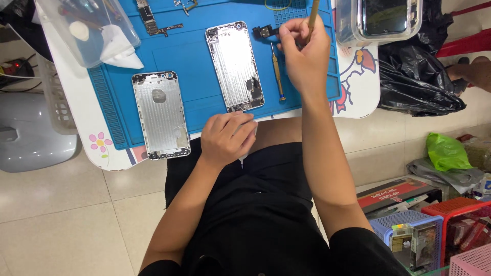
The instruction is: The person uses a precision screwdriver and a pry tool to remove small components from a disassembled phone frame on a blue repair mat, working around the frame's edges and setting removed parts on the mat beside a second phone back cover.
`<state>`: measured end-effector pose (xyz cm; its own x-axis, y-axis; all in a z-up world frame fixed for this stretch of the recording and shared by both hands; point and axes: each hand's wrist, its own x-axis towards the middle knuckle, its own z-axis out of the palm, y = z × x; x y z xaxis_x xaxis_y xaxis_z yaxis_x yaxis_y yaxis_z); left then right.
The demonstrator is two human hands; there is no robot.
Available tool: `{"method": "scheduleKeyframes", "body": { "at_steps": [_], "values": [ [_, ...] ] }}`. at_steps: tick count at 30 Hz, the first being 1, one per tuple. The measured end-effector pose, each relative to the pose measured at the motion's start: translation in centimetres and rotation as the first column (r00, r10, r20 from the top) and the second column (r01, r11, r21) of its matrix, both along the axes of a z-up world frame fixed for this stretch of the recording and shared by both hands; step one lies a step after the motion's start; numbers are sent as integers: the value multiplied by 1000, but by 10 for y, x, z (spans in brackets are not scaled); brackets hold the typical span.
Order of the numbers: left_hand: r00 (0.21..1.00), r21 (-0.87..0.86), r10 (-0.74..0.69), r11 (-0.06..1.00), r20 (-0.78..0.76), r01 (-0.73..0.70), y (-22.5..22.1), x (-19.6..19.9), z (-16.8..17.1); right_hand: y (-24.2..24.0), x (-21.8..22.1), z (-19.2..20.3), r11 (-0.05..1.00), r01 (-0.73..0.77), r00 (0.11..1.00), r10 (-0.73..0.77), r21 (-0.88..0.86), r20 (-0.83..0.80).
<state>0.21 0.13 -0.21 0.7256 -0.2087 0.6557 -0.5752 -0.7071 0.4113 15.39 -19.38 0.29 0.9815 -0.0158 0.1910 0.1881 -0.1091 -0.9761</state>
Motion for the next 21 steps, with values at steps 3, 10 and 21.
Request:
{"method": "scheduleKeyframes", "body": {
  "at_steps": [3, 10, 21],
  "values": [
    [1000, 5, 4, 1000, 1, -4, 1, -1, 0, 13, -8, 31, 989, 51, 996, -41, -139, 73],
    [1000, 3, -1, 1000, -6, 1, 0, 0, -4, -28, -54, 15, 998, -6, 999, 9, 64, -49],
    [1000, 44, -3, 999, -22, 4, 3, 0, -2, -6, -122, 28, 999, 27, 999, -26, -26, 42]
  ]
}}
